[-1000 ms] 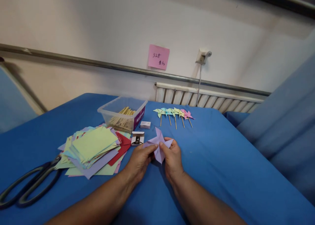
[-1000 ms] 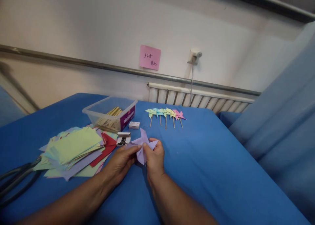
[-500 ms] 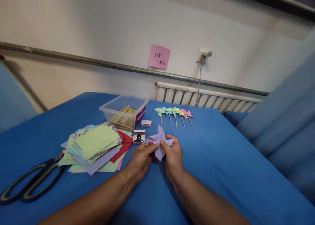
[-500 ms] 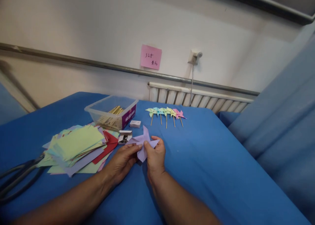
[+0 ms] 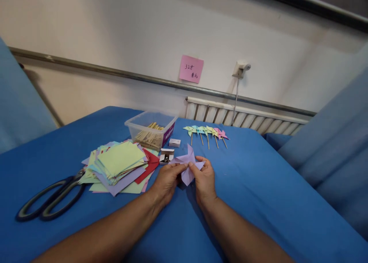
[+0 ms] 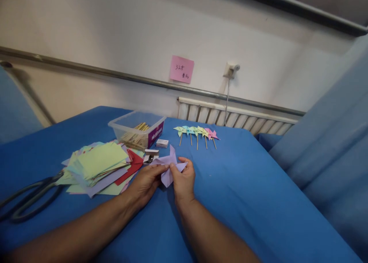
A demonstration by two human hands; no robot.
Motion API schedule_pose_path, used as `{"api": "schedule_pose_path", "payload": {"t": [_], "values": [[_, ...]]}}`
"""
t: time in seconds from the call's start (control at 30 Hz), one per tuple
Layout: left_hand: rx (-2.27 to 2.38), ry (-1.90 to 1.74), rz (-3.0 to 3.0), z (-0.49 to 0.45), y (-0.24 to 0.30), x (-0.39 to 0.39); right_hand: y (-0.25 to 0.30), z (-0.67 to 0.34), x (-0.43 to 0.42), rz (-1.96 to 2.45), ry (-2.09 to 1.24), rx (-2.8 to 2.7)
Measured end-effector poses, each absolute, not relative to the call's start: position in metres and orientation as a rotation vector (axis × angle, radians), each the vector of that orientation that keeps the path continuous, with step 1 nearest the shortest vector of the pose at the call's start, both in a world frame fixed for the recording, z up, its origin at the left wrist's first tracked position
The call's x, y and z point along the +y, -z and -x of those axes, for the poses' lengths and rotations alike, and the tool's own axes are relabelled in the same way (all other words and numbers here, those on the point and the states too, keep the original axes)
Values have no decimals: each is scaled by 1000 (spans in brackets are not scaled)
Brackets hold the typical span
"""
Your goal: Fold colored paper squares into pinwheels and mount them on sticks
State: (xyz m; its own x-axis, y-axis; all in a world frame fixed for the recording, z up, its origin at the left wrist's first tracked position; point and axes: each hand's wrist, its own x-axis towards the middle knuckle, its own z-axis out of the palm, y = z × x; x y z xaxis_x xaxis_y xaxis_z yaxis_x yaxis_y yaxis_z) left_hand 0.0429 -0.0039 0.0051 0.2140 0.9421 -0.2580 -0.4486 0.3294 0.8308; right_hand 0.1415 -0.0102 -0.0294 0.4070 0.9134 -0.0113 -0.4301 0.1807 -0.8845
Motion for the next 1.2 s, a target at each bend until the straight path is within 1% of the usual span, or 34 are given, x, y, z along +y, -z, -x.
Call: {"api": "schedule_pose_path", "payload": {"t": [0.27,0.57,0.7,0.83,1.07,1.2], "values": [[886,-1163,-631,-28,-20,14,23,-142,-14,924,-908,-754],[847,-1161,-620,-18,-30,20,26,-138,-26,940,-779,-1258],[855,-1115,-627,-19,-29,18,23,-144,-25,940,-694,-1386],[865,-1098,-644,-18,-26,19,21,-147,-23,930,-700,-1383],[875,-1071,-687,-20,-21,18,24,-144,-19,968,-930,-1131],[863,-1037,-790,-22,-12,17,26,-145,-16,995,-981,-985]]}}
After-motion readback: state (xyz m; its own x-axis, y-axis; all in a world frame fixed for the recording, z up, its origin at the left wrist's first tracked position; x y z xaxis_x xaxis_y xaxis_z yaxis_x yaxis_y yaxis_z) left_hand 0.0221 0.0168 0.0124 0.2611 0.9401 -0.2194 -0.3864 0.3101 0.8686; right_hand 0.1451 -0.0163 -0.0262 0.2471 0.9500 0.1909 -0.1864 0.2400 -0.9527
